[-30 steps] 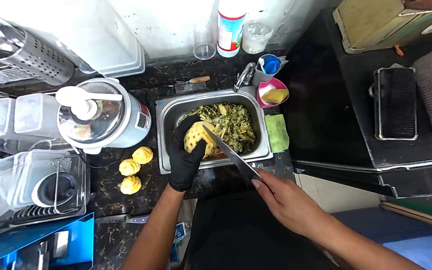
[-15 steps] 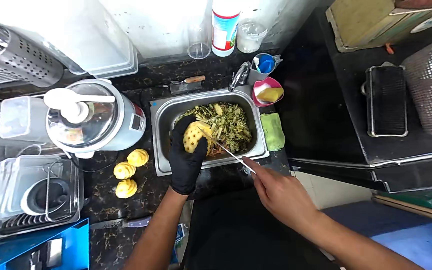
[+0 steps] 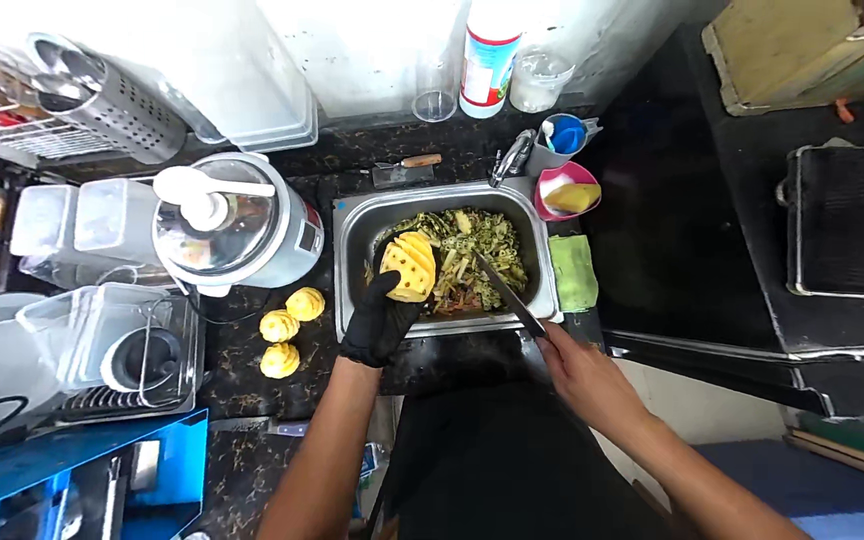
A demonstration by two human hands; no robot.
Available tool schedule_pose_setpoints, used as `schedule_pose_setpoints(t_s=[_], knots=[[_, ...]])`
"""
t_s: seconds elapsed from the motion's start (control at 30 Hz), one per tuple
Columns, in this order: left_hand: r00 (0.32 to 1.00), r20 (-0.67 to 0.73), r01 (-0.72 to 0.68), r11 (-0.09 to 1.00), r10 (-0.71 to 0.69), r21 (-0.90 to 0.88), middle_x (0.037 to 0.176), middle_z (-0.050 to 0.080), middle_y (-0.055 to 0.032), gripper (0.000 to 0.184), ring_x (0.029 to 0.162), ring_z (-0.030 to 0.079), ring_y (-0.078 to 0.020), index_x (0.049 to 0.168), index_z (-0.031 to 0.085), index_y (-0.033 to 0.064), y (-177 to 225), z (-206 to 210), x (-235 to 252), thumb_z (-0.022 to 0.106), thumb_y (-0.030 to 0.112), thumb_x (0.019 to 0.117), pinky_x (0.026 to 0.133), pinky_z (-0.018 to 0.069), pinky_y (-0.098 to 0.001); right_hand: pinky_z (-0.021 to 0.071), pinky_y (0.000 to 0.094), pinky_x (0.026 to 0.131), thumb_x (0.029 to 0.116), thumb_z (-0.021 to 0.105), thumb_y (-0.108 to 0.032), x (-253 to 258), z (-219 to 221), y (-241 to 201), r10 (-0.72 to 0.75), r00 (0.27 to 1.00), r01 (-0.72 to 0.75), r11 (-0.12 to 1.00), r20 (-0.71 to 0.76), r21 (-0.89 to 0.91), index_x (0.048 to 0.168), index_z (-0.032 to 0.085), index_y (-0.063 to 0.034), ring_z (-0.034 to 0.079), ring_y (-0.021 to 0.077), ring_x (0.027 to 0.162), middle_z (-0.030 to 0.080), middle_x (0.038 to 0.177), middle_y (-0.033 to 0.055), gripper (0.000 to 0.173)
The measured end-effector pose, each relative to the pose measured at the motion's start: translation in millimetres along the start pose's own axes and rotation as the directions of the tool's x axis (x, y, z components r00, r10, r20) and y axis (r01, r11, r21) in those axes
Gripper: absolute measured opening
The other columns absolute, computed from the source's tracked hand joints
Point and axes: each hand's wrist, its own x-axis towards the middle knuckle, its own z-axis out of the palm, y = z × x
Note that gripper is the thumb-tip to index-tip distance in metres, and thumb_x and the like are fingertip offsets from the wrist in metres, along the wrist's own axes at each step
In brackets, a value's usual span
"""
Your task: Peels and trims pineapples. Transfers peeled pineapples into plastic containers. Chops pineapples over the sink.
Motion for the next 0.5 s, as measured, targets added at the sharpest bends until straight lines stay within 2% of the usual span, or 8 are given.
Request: schedule_pose_setpoints(t_s=[0.03, 0.1, 0.17, 0.23, 0.33, 0.5], knots=[[0.999, 0.032, -0.013, 1.0, 0.012, 0.026, 0.12, 0.068, -0.0127, 0.062, 0.108, 0.069, -0.0248, 0.132, 0.056, 0.0154, 0.7, -1.0, -0.2, 0.084, 0.036, 0.0801, 0.094, 0.0584, -0.0445, 0.0541, 0.0511, 0.058, 0.1103, 0.036, -0.039, -5.3, -3.0, -4.5, -0.036, 0.999, 0.038, 0.995, -0.016, 0.094, 0.138, 0.058, -0.0182, 0.065, 0.0272, 0.064, 0.064, 0.074, 0.0074, 0.041], [0.998, 0.057, -0.028, 0.999, 0.026, 0.032, 0.118, 0.069, -0.0121, 0.063, 0.104, 0.071, -0.0241, 0.131, 0.058, 0.0162, 1.1, 2.9, 0.5, 0.085, 0.041, 0.0791, 0.089, 0.0609, -0.0421, 0.0501, 0.0411, 0.052, 0.1097, 0.038, -0.041, -16.1, -11.9, -19.7, -0.103, 0.994, 0.108, 0.964, -0.034, 0.243, 0.127, 0.062, -0.0178, 0.057, 0.0166, 0.057, 0.057, 0.068, 0.0002, 0.038], [0.995, 0.087, -0.045, 0.999, 0.044, 0.014, 0.118, 0.069, -0.0124, 0.064, 0.105, 0.071, -0.025, 0.13, 0.059, 0.0166, -0.5, 5.9, 1.7, 0.086, 0.042, 0.078, 0.087, 0.0612, -0.0436, 0.0481, 0.0349, 0.049, 0.1095, 0.039, -0.041, -24.8, -19.2, -35.3, -0.16, 0.986, 0.164, 0.932, -0.041, 0.322, 0.12, 0.063, -0.0177, 0.054, 0.0111, 0.054, 0.053, 0.065, -0.0033, 0.035], [0.991, 0.118, -0.069, 0.997, 0.071, -0.017, 0.117, 0.07, -0.0114, 0.059, 0.105, 0.071, -0.024, 0.128, 0.061, 0.0162, -3.9, 8.9, 2.6, 0.086, 0.039, 0.0791, 0.091, 0.06, -0.0438, 0.0456, 0.0316, 0.047, 0.1093, 0.041, -0.041, -29.7, -22.4, -46.3, -0.203, 0.978, 0.21, 0.919, -0.056, 0.334, 0.115, 0.063, -0.0191, 0.051, 0.0087, 0.052, 0.051, 0.063, -0.0053, 0.032], [0.982, 0.153, -0.094, 0.989, 0.111, -0.117, 0.115, 0.071, -0.0125, 0.05, 0.106, 0.071, -0.024, 0.122, 0.064, 0.0126, -7.1, 19.9, 3.2, 0.084, 0.032, 0.0806, 0.093, 0.059, -0.0431, 0.0447, 0.0311, 0.046, 0.1094, 0.04, -0.042, -30.1, -22.4, -52.5, -0.228, 0.972, 0.236, 0.922, -0.061, 0.307, 0.116, 0.063, -0.0202, 0.051, 0.0083, 0.052, 0.051, 0.063, -0.0056, 0.032], [0.976, 0.178, -0.099, 0.985, 0.124, -0.145, 0.117, 0.07, -0.0136, 0.05, 0.106, 0.071, -0.0249, 0.125, 0.062, 0.0125, -7.5, 28.6, 1.7, 0.083, 0.03, 0.0827, 0.091, 0.0603, -0.0425, 0.0435, 0.0305, 0.046, 0.1093, 0.04, -0.042, -27.8, -21.7, -52.1, -0.238, 0.971, 0.235, 0.925, -0.027, 0.3, 0.115, 0.062, -0.0201, 0.049, 0.0084, 0.052, 0.049, 0.062, -0.0058, 0.032]])
